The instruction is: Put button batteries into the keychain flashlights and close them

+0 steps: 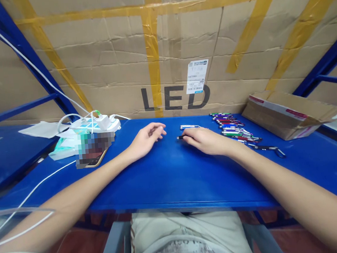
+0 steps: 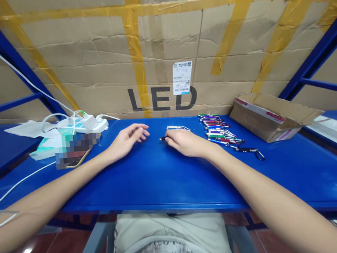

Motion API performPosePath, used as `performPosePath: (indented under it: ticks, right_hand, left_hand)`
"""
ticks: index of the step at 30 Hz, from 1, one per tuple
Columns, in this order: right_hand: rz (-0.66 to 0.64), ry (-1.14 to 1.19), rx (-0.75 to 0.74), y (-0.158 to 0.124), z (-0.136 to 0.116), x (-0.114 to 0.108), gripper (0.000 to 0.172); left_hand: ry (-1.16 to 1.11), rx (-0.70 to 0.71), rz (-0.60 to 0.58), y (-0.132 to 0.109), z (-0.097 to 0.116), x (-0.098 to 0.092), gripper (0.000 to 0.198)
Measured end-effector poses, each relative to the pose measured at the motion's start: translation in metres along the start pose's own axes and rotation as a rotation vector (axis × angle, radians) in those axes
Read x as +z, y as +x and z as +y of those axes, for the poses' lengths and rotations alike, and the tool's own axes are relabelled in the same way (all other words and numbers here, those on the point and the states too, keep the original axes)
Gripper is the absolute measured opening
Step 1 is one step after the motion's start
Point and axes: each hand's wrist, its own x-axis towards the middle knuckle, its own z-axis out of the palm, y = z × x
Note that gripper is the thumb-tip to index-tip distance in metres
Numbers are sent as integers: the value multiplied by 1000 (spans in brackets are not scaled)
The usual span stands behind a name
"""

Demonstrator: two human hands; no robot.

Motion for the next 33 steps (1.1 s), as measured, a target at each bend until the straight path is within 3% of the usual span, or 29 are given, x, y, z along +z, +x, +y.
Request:
performPosePath:
  ticks: [4, 8, 13, 22, 33]
  right_hand:
    - [-15, -138, 43, -4, 16, -6, 29]
    - [-22, -125, 31, -5, 16, -8, 27]
    - [12, -32, -7, -3, 8, -7, 27]
    - [40, 77, -18, -3, 7, -5, 29]
    - [0, 14, -15, -6, 6, -5, 34]
  left_hand:
    - [-277, -186, 144, 11, -10, -16, 70]
    - [-375, -239, 185, 16, -16, -29, 78]
    - [-420, -249, 151, 17, -17, -32, 88]
    - [-395, -225, 62, 16, -10, -31, 88]
    - [-481, -321, 107, 14, -4, -26, 83]
